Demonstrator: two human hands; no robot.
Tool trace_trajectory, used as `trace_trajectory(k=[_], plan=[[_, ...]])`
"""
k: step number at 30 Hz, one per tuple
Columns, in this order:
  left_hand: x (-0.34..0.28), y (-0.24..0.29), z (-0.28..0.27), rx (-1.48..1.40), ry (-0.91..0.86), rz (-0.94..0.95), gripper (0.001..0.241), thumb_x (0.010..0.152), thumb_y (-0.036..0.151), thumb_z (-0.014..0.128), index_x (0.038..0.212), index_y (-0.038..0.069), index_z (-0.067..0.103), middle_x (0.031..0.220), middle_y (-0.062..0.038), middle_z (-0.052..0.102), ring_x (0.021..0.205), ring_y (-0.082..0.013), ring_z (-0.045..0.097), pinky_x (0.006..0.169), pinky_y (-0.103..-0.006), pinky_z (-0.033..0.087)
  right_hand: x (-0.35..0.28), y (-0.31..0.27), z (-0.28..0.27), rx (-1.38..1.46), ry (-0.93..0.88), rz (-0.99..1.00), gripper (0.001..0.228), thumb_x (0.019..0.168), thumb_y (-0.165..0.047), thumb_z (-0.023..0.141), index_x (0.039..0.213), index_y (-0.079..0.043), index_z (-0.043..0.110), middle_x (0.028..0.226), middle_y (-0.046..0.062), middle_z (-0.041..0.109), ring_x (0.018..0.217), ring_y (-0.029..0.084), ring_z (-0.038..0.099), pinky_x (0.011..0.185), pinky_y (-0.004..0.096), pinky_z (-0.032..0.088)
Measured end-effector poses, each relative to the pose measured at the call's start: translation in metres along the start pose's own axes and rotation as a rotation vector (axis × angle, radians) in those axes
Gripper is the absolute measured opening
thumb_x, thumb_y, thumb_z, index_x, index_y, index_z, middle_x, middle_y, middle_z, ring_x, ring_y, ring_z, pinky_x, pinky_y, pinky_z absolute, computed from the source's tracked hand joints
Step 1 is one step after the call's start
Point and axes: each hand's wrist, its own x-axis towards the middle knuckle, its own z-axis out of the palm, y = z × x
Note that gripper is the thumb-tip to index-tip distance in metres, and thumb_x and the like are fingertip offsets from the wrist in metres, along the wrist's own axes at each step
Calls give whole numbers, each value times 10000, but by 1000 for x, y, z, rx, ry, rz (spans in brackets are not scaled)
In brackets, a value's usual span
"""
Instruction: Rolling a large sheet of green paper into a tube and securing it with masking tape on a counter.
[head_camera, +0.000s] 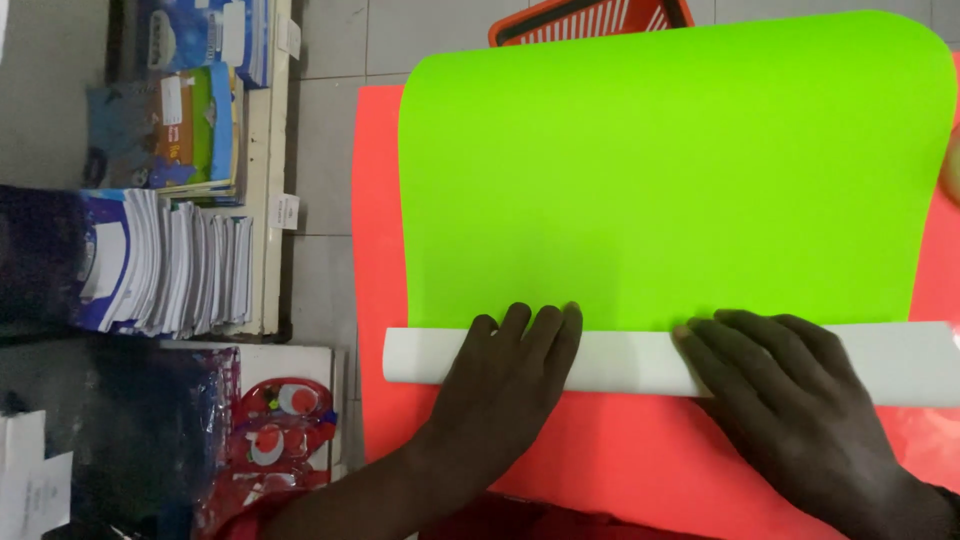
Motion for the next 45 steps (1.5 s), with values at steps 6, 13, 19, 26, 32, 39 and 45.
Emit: trace_trajectory(k=[6, 13, 19, 26, 32, 39, 45], plan=[[9, 12, 12, -114, 303, 10, 236, 1128, 67, 584, 1325, 31, 709, 1253, -153, 678, 1184, -361, 675, 961, -520, 581, -11, 2, 14, 101, -48, 9, 462, 1098, -258, 619, 1505, -45, 667, 1442, 115, 748, 1253, 365, 724, 1034, 519, 581], [18, 10, 25, -98, 186, 53, 242, 1117, 292, 771, 1001, 131, 632, 918, -67, 562, 795, -277, 524, 645, -427, 399, -15, 5, 18, -191, -217, 85, 535, 1078, -600, 496, 1334, -164, 673, 1267, 76, 718, 1078, 341, 713, 911, 475, 575], [19, 8, 39, -50, 144, 2, 139, 1002, 43, 689, 981, 152, 605, 783, -45, 581, 661, -252, 569, 542, -419, 419, -12, 25, 23, -187, -364, 64, 408, 1060, -628, 598, 1051, -221, 624, 969, 33, 638, 881, 328, 665, 786, 488, 579], [9, -14, 41, -136, 46, 10, 323, 866, 213, 897, 942, 145, 591, 747, -50, 607, 644, -272, 566, 601, -453, 441, -26, 41, 32, -145, -433, 137, 269, 962, -511, 676, 1010, -261, 587, 904, -3, 652, 818, 317, 707, 725, 501, 583], [-9, -37, 37, -8, -24, -60, 282, 845, -34, 774, 934, 176, 607, 776, -34, 612, 680, -270, 599, 585, -435, 454, -26, 54, 30, -50, -576, 253, 381, 954, -665, 653, 1018, -304, 553, 892, -56, 721, 834, 293, 779, 700, 537, 611], [-21, -64, 36, -277, -577, -127, 314, 913, 282, 833, 1076, 144, 602, 782, -68, 704, 607, -376, 695, 482, -559, 500, -46, 64, 19, -174, -387, 140, 360, 995, -618, 632, 955, -261, 605, 865, 10, 641, 827, 321, 696, 749, 485, 569], [-20, -39, 30, -158, -518, -94, 365, 861, 158, 815, 1176, 147, 632, 960, -70, 719, 808, -370, 708, 646, -536, 548, -67, 72, 30, -119, -309, 116, 342, 1041, -552, 671, 888, -253, 607, 766, 20, 592, 714, 325, 662, 699, 510, 537]])
